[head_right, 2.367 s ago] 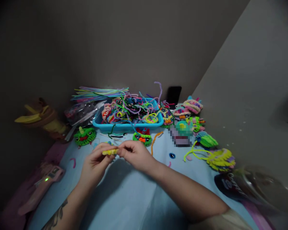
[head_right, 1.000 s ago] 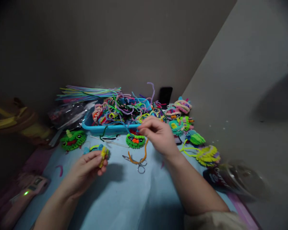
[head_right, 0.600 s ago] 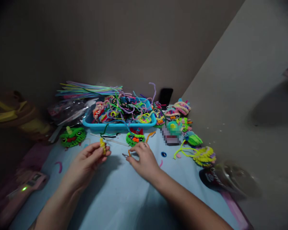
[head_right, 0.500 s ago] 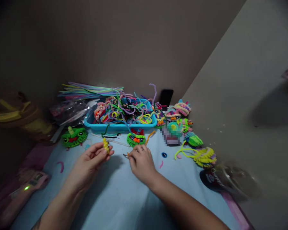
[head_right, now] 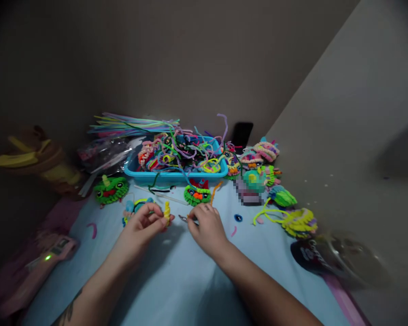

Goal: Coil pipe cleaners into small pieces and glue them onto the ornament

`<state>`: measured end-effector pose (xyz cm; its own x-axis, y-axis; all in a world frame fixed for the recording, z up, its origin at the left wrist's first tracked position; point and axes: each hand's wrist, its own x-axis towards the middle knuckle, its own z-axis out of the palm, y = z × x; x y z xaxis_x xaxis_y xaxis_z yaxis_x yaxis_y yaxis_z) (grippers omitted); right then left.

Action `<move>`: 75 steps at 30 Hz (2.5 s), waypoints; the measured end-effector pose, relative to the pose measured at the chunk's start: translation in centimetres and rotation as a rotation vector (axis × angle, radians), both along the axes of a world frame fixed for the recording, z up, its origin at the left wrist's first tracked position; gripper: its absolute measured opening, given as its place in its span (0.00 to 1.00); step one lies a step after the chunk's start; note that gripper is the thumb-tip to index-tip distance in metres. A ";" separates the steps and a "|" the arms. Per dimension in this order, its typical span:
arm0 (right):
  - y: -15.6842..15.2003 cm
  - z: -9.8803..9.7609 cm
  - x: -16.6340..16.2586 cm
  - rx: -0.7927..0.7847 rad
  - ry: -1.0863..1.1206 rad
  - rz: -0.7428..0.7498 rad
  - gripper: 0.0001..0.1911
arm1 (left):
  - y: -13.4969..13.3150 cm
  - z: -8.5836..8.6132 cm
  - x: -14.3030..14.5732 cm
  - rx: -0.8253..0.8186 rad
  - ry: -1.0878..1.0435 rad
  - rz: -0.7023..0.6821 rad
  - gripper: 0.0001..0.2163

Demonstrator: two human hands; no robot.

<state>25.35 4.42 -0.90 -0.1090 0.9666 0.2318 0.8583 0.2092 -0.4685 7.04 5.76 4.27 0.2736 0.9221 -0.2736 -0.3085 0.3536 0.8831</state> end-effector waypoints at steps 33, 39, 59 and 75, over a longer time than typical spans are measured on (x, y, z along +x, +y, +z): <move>-2.4 2.3 -0.2 0.339 0.334 0.315 0.11 | -0.7 -1.0 0.9 0.188 0.313 -0.045 0.09; -2.2 2.0 0.4 0.320 0.240 0.325 0.13 | -0.8 -0.1 1.0 0.189 0.338 -0.073 0.09; -2.0 2.4 -0.5 -0.085 0.745 0.047 0.01 | -0.7 -0.9 0.6 -0.043 0.127 -0.149 0.06; -1.8 2.4 -0.3 -0.288 1.021 0.196 0.07 | -0.4 -0.7 0.8 -0.134 -0.074 -0.224 0.16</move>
